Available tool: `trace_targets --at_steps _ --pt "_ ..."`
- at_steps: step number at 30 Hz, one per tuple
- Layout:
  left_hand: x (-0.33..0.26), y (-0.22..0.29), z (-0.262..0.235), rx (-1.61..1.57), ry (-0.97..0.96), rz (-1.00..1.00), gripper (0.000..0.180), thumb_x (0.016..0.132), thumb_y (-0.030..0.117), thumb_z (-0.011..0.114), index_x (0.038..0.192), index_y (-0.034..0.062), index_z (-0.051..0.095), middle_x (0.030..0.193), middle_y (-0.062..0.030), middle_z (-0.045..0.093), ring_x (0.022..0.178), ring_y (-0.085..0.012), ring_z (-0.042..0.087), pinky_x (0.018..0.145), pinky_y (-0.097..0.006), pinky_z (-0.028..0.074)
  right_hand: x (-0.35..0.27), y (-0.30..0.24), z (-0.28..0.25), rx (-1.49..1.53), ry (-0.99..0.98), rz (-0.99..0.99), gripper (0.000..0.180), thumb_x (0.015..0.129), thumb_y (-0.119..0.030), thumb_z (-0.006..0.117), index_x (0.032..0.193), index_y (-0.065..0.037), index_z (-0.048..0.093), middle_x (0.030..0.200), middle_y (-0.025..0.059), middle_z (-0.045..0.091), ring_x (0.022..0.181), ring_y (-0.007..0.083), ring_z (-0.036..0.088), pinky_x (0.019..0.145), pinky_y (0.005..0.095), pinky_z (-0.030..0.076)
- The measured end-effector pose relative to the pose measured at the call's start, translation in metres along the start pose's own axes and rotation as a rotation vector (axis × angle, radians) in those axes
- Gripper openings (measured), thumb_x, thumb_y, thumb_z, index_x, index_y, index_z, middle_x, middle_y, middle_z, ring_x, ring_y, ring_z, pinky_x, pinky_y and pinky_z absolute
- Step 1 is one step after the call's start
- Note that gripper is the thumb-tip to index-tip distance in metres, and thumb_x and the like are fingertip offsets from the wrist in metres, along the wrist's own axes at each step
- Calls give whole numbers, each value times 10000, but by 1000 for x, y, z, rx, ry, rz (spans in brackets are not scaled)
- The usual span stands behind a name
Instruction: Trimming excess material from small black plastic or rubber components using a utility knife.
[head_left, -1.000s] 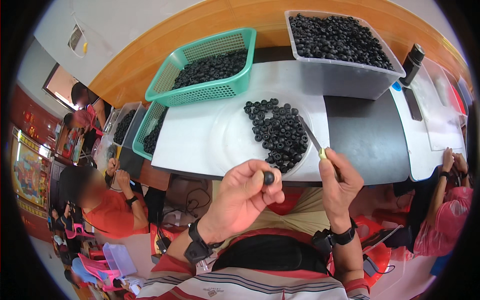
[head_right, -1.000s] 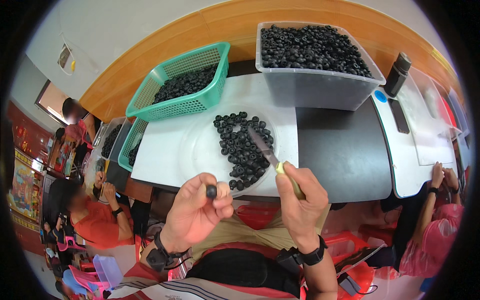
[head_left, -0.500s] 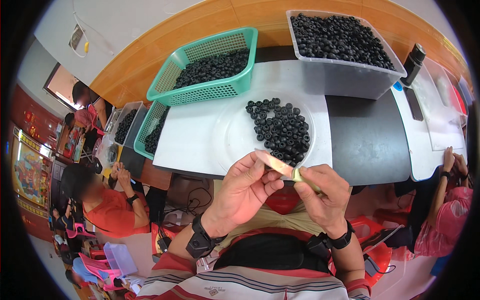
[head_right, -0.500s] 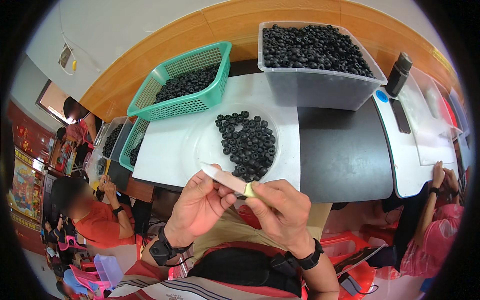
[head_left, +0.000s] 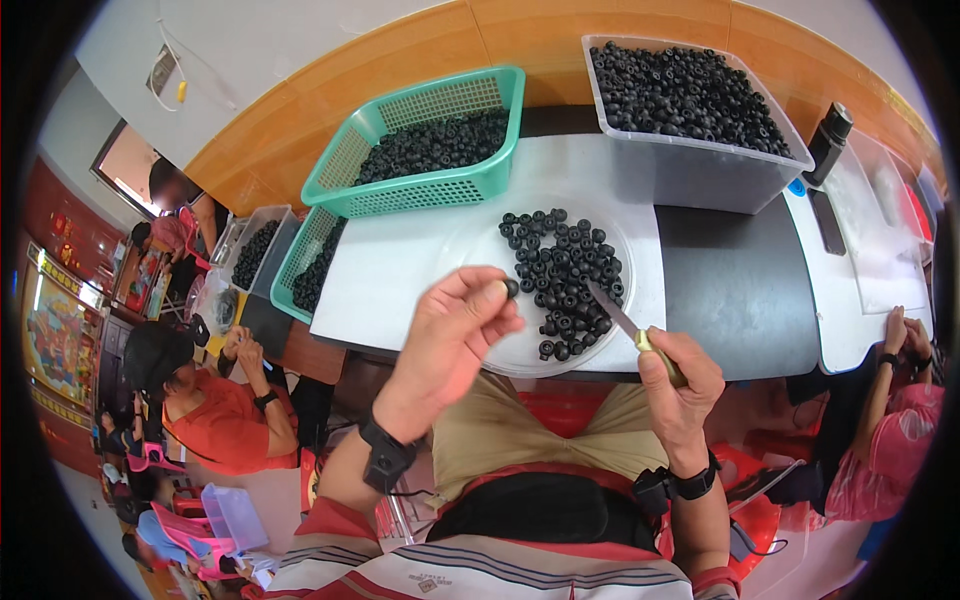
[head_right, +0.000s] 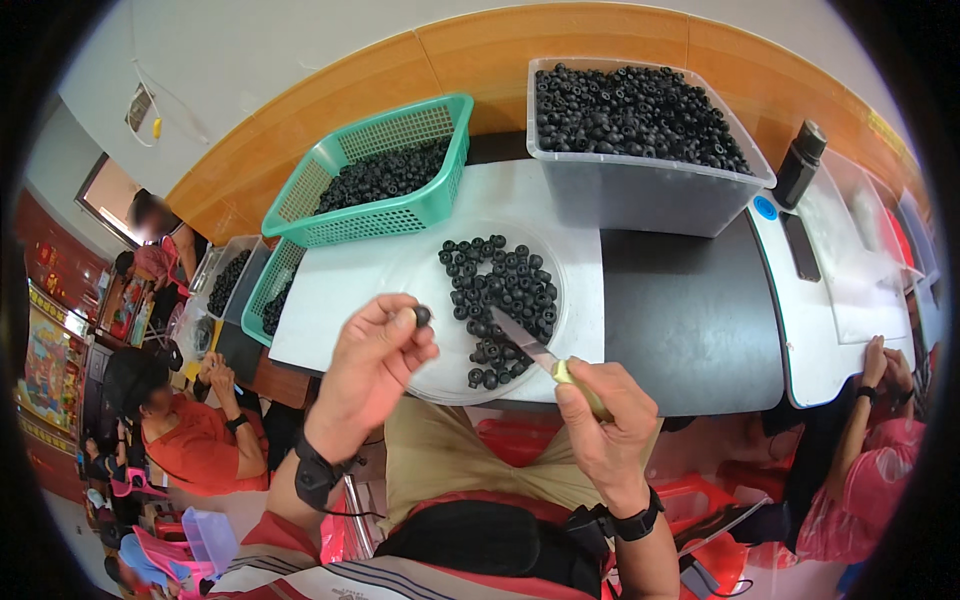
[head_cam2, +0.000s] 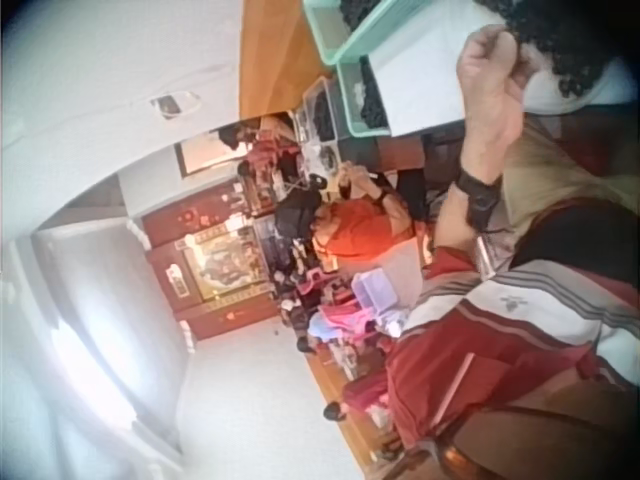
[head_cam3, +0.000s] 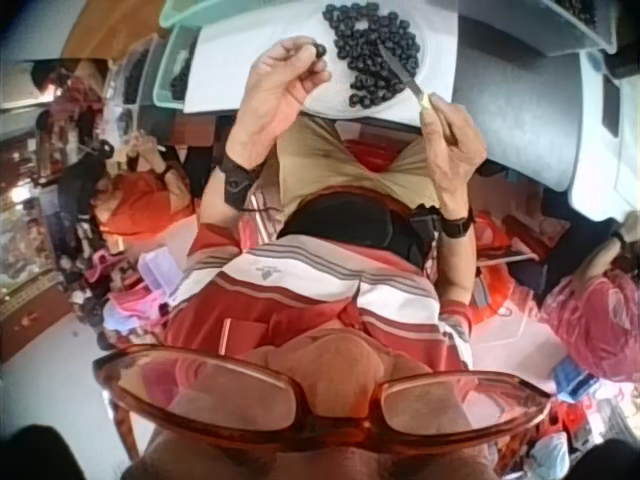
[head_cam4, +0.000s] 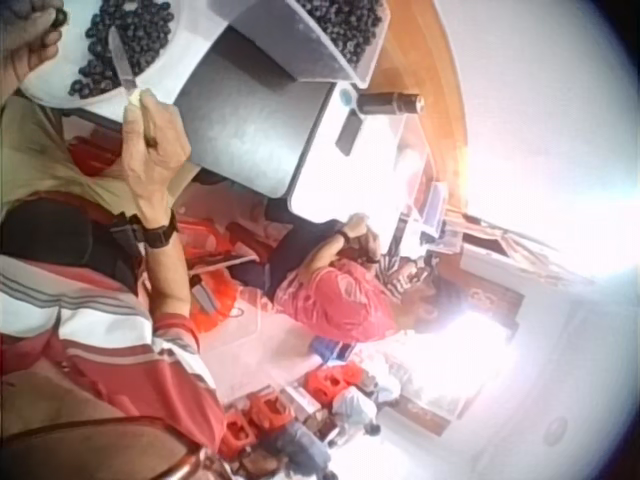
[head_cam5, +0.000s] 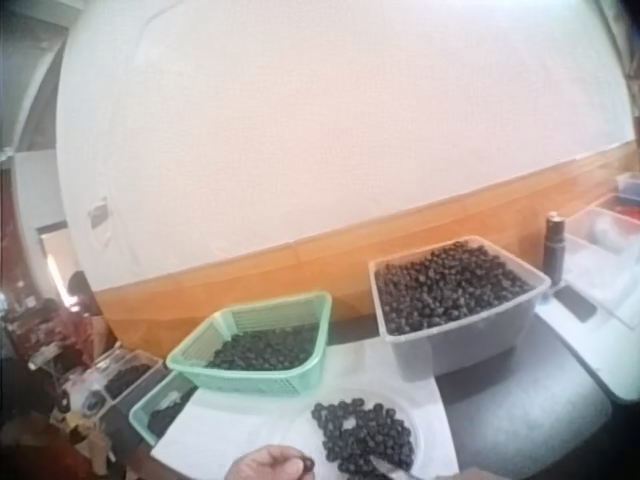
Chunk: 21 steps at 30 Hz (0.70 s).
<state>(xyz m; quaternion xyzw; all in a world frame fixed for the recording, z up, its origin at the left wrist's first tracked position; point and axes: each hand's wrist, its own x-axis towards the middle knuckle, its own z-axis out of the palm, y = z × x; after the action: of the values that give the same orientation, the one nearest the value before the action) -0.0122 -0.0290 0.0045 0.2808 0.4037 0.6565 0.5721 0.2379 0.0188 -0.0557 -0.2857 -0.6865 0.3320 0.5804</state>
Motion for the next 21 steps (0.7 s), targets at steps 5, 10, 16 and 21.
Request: trace_targets --at_steps 5,10,16,21 --pt "72 57 -34 512 190 432 195 901 105 698 1037 -20 640 903 -62 667 781 -140 641 774 -293 550 -4 11 -9 -37 48 99 204 876 -44 714 1066 24 684 825 93 665 694 136 577 631 250 441" --pt "133 101 -75 1002 357 746 271 868 80 711 1092 -63 654 896 -87 690 778 -148 655 749 -283 549 -6 19 -8 10 71 137 209 894 -84 713 1076 16 687 820 56 653 703 107 545 634 236 415" --pt "81 21 -30 1189 48 564 209 830 53 725 1035 16 707 925 -69 702 850 -139 657 779 -282 522 -9 25 -10 45 95 184 218 900 -101 715 1083 15 689 832 37 652 718 85 526 641 223 401" --pt "66 2 -17 1438 -203 430 180 825 74 700 988 -2 703 951 -125 691 858 -261 666 777 -341 520 -8 26 -11 55 90 201 221 899 -102 717 1083 17 691 841 46 660 721 87 533 646 221 404"
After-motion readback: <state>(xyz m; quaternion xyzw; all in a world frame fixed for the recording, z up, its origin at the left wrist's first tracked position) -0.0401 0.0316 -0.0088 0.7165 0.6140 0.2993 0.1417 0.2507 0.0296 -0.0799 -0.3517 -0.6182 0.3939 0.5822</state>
